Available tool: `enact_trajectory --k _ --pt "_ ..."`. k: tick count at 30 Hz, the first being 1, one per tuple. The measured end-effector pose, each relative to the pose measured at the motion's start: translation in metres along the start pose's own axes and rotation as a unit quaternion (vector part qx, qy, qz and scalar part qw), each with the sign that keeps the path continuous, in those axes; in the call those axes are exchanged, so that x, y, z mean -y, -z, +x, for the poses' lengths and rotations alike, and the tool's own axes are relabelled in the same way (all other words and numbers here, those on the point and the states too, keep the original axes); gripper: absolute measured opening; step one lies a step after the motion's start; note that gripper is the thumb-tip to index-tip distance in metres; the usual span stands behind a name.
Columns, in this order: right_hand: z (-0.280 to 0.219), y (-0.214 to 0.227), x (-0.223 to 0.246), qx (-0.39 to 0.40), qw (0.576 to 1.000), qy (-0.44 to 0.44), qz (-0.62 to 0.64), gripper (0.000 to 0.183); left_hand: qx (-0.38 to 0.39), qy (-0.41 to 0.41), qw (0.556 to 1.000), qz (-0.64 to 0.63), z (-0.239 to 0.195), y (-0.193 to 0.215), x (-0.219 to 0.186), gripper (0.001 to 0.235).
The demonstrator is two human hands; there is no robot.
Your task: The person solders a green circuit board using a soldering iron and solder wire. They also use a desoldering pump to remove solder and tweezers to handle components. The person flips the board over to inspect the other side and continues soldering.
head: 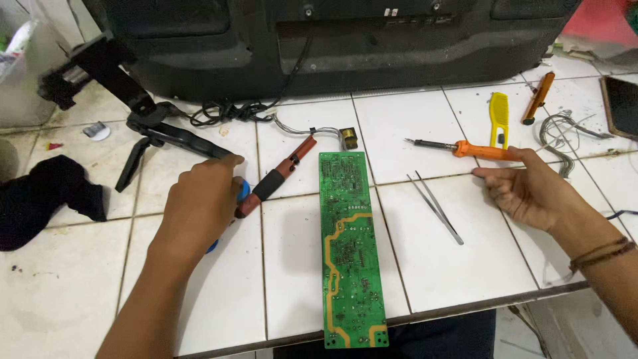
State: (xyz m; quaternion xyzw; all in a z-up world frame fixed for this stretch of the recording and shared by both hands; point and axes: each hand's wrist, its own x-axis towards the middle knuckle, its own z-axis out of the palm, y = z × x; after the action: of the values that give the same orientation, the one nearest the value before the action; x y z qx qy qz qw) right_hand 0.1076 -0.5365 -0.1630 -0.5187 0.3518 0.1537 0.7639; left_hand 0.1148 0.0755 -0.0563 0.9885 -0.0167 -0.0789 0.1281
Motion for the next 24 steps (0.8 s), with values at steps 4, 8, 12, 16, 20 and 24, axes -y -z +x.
enact_trajectory --k 4,8,12,16,20,24 --pt "0.035 0.017 0.01 -0.048 0.997 0.009 -0.06 0.096 -0.052 -0.029 0.996 0.067 0.0 0.002 0.01 0.056" --pt "0.028 0.004 0.021 -0.088 0.993 -0.017 -0.076 0.08 0.039 -0.054 0.998 -0.011 -0.02 0.035 -0.017 0.039" --pt "0.008 -0.01 0.012 -0.036 0.994 0.09 0.048 0.066 0.117 -0.069 0.991 0.018 0.004 -0.002 0.008 0.048" --pt "-0.06 -0.071 -0.008 -0.033 0.969 0.207 0.129 0.051 0.17 -0.001 0.985 -0.038 -0.001 0.013 0.011 0.049" --pt "-0.101 -0.109 -0.023 0.086 0.928 0.265 0.246 0.069 0.03 -0.068 0.997 -0.014 0.009 -0.002 0.017 0.043" --pt "-0.11 -0.153 -0.035 0.204 0.885 0.23 0.349 0.051 -0.182 -0.143 0.936 -0.265 0.008 -0.003 -0.006 0.026"
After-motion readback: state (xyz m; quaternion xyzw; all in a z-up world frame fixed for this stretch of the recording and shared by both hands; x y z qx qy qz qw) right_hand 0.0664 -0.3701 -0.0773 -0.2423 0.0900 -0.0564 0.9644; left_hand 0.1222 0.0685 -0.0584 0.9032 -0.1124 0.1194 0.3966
